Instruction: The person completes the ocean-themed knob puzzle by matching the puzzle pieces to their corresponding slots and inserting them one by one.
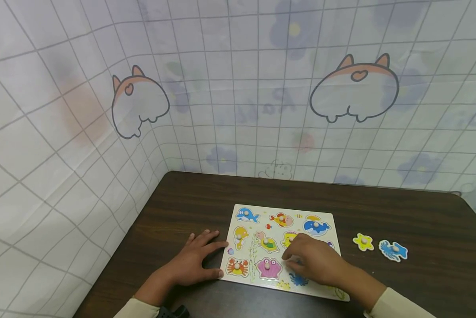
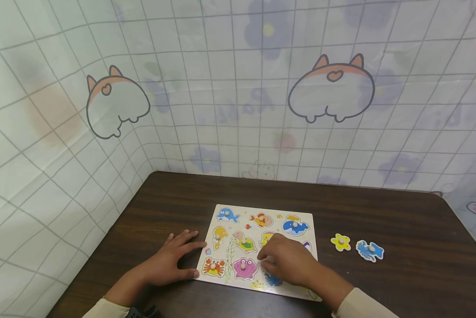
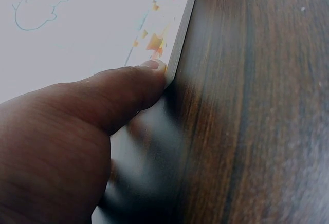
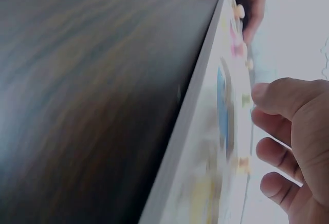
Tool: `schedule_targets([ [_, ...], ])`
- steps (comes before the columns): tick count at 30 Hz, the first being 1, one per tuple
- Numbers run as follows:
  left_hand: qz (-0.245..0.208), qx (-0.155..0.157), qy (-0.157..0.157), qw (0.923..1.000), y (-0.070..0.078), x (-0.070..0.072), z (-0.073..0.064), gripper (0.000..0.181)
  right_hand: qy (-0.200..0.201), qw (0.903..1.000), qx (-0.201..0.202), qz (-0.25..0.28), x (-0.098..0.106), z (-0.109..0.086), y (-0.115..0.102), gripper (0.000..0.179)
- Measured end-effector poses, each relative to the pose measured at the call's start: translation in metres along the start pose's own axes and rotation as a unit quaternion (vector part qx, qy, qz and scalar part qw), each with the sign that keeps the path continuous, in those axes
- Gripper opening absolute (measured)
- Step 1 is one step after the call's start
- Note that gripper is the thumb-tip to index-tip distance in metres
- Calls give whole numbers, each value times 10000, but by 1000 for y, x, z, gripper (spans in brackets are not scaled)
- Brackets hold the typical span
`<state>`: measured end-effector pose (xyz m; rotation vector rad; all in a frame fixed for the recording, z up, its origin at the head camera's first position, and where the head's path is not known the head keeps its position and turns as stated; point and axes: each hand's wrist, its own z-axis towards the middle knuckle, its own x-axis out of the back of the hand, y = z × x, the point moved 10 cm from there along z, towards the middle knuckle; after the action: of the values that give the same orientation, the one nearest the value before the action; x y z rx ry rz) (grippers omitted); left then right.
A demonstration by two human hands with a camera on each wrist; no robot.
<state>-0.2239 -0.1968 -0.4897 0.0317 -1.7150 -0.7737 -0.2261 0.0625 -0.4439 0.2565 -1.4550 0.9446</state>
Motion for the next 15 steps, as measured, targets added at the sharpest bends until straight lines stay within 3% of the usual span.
schedule_targets([
  [15,2,-38,-21,10000,0,0,0,74,17,9957,-828,-408,29,-37,52,19],
])
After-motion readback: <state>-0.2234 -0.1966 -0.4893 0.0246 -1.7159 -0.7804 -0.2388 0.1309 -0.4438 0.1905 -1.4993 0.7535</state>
